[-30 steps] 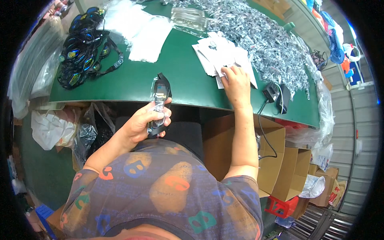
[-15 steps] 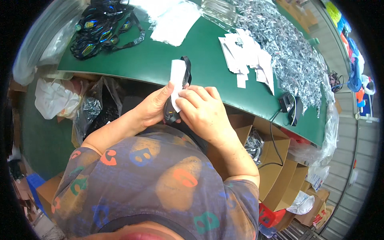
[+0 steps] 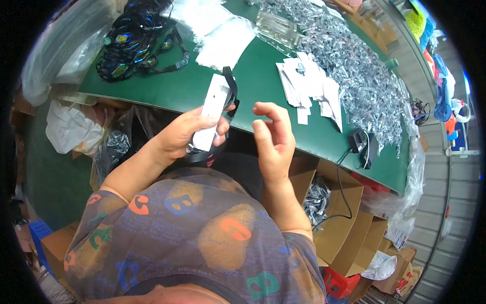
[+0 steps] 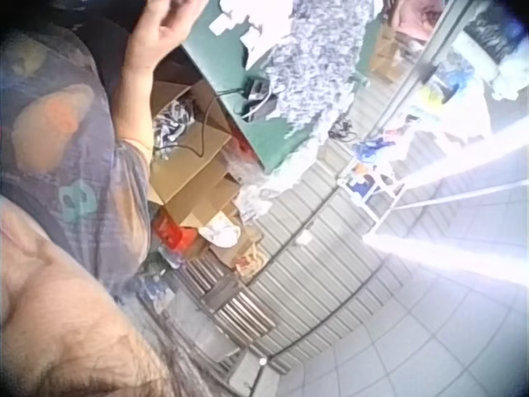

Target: The person is packing swimming goggles into plastic bags along with instruction sheets at a factory workbench.

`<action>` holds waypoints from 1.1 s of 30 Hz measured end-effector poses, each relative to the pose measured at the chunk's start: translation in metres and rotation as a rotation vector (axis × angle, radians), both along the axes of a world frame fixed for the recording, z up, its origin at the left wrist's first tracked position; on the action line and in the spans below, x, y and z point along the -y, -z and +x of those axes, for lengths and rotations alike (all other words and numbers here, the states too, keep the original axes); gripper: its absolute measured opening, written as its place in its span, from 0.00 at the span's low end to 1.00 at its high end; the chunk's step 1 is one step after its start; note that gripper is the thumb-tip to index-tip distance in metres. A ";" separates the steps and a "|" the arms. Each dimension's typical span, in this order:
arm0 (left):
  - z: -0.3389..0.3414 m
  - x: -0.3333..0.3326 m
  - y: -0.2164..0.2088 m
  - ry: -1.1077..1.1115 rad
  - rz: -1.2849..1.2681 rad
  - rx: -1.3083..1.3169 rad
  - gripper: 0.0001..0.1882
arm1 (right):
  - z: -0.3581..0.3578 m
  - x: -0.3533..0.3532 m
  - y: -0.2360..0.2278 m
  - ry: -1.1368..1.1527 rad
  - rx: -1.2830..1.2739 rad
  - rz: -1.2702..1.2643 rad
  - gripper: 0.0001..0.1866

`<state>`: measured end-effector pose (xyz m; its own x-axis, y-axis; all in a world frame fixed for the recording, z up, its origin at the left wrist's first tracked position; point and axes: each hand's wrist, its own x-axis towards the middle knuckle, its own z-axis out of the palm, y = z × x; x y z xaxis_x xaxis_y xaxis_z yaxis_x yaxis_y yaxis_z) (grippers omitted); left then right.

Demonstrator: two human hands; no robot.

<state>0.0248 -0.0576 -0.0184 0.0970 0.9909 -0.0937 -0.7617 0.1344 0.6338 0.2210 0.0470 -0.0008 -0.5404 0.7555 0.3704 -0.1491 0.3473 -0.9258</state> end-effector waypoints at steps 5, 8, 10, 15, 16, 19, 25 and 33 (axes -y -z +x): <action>-0.016 0.003 -0.008 0.116 0.089 0.111 0.28 | -0.029 0.034 0.026 -0.496 -0.303 -0.959 0.28; -0.015 0.006 -0.009 0.074 0.067 0.053 0.29 | -0.025 0.041 0.041 -0.565 -0.297 -1.183 0.20; -0.023 0.007 -0.013 -0.038 0.008 -0.065 0.30 | -0.018 0.034 0.022 -0.434 -0.132 -1.224 0.15; -0.041 -0.003 0.024 -0.190 -0.020 -0.327 0.26 | 0.001 -0.020 -0.013 -0.672 -0.432 -0.711 0.16; -0.035 -0.001 0.028 -0.149 0.000 -0.385 0.24 | -0.004 -0.024 -0.023 -0.648 -0.378 -0.580 0.15; -0.004 0.009 0.014 -0.087 0.036 -0.415 0.18 | -0.028 -0.027 -0.042 -0.241 -0.067 0.072 0.08; 0.001 0.010 0.013 0.051 -0.005 -0.225 0.22 | -0.055 -0.037 -0.016 0.104 0.191 0.557 0.11; -0.010 0.013 0.020 0.086 -0.047 -0.005 0.19 | -0.061 -0.035 0.012 0.035 0.061 0.167 0.16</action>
